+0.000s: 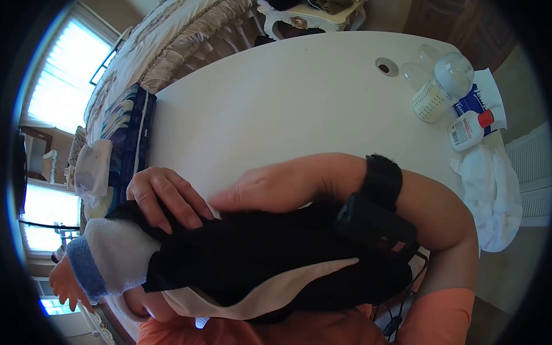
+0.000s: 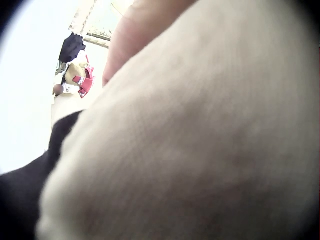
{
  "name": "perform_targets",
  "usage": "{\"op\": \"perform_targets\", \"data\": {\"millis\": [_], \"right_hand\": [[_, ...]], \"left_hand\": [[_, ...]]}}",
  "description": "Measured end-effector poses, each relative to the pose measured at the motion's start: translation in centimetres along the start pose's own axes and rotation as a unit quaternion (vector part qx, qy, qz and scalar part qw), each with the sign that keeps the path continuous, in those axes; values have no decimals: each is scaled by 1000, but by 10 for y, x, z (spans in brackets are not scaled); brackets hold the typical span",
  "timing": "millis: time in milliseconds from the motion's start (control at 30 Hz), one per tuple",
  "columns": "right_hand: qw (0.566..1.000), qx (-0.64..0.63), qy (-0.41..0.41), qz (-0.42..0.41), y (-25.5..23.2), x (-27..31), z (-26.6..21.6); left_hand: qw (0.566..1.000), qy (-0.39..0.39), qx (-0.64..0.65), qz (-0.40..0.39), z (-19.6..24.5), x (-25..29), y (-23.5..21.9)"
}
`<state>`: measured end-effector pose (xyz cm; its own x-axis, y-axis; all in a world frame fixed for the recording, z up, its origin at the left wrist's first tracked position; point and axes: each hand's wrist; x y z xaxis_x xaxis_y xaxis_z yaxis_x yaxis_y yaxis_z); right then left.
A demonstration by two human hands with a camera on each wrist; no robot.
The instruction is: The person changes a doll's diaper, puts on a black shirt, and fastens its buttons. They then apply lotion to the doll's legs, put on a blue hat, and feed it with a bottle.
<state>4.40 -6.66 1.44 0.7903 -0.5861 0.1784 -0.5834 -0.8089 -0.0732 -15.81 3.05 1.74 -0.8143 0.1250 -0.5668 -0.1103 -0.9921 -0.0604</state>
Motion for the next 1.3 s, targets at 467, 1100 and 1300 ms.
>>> {"op": "perform_targets", "data": {"millis": [467,1100,1300], "right_hand": [[991,-67,-33,110,1,-2,11],[998,49,-16,43,1,-3,6],[992,9,-14,122,4,-3,13]], "left_hand": [[1000,4,13,21,-6,3,-2],[999,14,0,29,-9,8,-7],[998,-1,-28,57,-7,11,-5]]}}
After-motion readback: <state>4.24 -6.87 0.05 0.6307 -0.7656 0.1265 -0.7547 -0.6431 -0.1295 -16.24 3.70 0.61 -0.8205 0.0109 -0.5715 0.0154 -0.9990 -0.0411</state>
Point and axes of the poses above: each hand's wrist, its own x-axis away from the middle knuckle, its own y-axis out of the palm, z = x × y, and after that the axes turned 8 degrees about z, right-handed
